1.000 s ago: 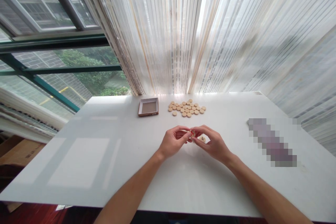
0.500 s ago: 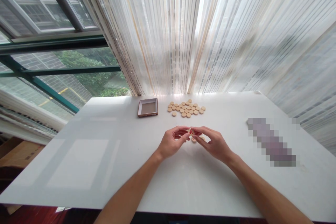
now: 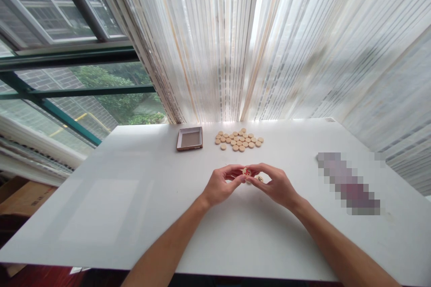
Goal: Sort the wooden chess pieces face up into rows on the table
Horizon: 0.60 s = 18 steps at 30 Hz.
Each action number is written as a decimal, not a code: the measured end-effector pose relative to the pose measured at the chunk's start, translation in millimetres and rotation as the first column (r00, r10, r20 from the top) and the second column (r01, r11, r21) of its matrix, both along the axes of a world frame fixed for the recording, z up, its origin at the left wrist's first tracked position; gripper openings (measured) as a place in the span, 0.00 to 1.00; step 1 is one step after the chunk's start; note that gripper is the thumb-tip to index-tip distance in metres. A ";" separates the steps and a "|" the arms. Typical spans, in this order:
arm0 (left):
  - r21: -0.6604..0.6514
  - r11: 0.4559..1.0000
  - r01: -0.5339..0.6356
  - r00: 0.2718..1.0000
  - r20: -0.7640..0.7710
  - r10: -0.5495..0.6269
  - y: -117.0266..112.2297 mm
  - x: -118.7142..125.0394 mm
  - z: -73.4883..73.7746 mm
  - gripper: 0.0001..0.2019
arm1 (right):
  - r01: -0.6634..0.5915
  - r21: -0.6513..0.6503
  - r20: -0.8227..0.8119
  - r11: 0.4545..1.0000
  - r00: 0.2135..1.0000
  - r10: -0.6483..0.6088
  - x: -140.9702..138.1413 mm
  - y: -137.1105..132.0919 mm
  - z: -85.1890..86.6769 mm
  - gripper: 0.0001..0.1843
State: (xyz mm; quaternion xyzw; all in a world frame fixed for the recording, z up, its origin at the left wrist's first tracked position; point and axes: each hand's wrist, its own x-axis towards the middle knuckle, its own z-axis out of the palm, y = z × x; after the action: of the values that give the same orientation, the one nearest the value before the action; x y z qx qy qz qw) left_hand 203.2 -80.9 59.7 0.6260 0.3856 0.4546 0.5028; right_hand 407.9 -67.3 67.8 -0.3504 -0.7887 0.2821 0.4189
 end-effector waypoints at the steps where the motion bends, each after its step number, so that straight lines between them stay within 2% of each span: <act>1: -0.001 1.000 0.002 1.000 0.005 -0.002 -0.2 0.1 0.2 0.18 | 0.000 -0.005 0.001 1.000 1.000 0.000 0.4 0.0 -0.2 0.12; 18: -0.100 0.995 0.026 0.993 0.120 -0.014 0.2 -0.9 -1.1 0.21 | 0.005 -0.013 -0.038 1.000 0.999 -0.006 1.9 0.2 1.4 0.13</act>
State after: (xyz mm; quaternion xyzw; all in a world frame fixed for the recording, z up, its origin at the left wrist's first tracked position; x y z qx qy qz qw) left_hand 202.3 -80.8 58.6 0.5752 0.3713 0.4660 0.5605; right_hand 409.8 -67.1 69.2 -0.3499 -0.7778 0.2926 0.4324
